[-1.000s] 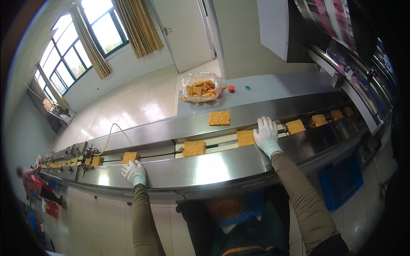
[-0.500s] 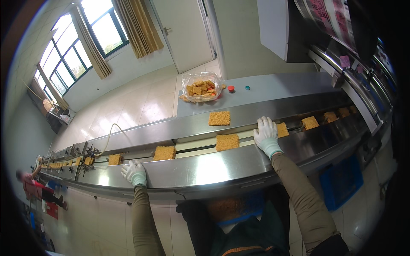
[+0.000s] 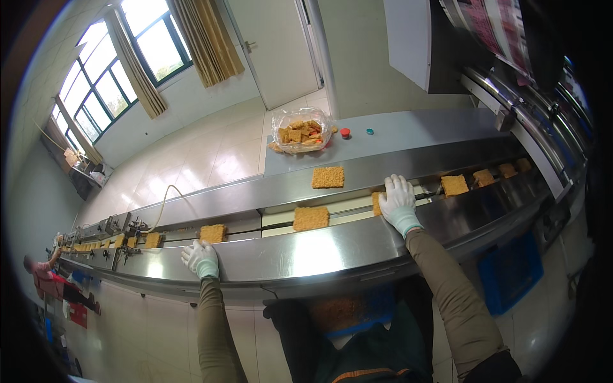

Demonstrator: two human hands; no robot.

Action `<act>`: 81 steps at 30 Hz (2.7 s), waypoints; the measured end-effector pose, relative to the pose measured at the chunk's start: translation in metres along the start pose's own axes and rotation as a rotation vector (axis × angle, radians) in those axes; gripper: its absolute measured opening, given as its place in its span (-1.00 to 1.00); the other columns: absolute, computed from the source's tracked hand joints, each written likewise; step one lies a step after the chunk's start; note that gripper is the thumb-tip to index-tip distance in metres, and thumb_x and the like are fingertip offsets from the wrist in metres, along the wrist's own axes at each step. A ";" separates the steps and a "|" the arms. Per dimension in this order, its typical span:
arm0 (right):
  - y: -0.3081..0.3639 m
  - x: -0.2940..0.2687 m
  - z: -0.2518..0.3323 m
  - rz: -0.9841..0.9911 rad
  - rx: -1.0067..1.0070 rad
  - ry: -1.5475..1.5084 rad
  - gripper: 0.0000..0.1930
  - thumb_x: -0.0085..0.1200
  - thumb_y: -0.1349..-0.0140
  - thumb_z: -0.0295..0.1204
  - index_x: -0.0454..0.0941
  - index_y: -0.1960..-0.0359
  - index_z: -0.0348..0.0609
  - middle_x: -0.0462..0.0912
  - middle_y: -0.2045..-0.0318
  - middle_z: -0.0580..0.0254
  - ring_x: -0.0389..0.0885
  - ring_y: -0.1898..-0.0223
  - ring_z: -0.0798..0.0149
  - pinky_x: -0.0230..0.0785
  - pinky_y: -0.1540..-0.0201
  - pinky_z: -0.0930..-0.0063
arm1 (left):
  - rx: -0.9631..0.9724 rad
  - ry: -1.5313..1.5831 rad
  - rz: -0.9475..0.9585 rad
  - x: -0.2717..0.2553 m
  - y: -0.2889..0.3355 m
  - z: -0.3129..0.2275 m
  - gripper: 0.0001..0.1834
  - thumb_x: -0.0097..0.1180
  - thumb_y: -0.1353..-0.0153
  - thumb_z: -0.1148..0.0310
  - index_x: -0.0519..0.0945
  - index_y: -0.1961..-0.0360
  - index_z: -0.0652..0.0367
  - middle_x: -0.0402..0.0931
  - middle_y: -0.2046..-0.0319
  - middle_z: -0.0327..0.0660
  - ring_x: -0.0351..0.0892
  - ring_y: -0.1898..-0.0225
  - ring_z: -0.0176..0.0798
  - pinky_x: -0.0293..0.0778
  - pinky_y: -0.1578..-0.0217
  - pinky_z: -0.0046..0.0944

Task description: The person places rectangular snack bars onto a moving conveyor belt, spacing them evenly as they advance toward a packaging machine. The person uses gloved hands to position each bar individually along the belt.

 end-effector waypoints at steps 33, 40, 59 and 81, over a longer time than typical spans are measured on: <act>0.000 0.004 -0.002 -0.019 -0.016 -0.013 -0.50 -0.01 -0.12 -0.24 0.37 -0.09 -0.21 0.36 -0.15 0.08 0.20 -0.25 0.08 0.01 -0.28 0.13 | 0.003 0.007 0.001 0.002 -0.001 0.000 -0.56 -0.14 -0.25 0.02 0.55 0.09 0.13 0.34 -0.08 0.15 0.25 -0.18 0.16 0.07 -0.26 0.01; -0.001 0.004 -0.001 -0.016 -0.009 -0.013 -0.51 -0.03 -0.12 -0.25 0.37 -0.09 -0.21 0.36 -0.16 0.08 0.20 -0.26 0.08 0.01 -0.28 0.14 | -0.004 0.024 0.010 0.001 0.000 0.000 -0.57 -0.12 -0.24 0.03 0.56 0.12 0.13 0.34 -0.07 0.16 0.26 -0.17 0.16 0.08 -0.25 0.01; -0.001 0.004 -0.001 -0.008 -0.017 -0.016 -0.51 -0.02 -0.14 -0.23 0.37 -0.10 -0.21 0.35 -0.16 0.07 0.18 -0.26 0.08 0.01 -0.29 0.15 | 0.004 0.017 0.002 0.001 -0.001 0.001 -0.56 -0.13 -0.24 0.03 0.55 0.08 0.11 0.32 -0.10 0.17 0.26 -0.17 0.17 0.09 -0.24 0.02; 0.000 0.000 0.000 0.012 -0.013 -0.018 -0.52 -0.03 -0.15 -0.23 0.37 -0.09 -0.20 0.35 -0.16 0.09 0.19 -0.26 0.09 0.01 -0.29 0.15 | 0.033 0.041 -0.015 0.008 -0.003 0.003 -0.60 -0.13 -0.24 0.04 0.60 0.16 0.07 0.33 -0.10 0.19 0.26 -0.17 0.21 0.10 -0.24 0.03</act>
Point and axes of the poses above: each hand's wrist, its own y-axis away from the middle knuckle, its own x-axis out of the palm, z = x × y, the point moved 3 cm from there along -y, towards the middle knuckle
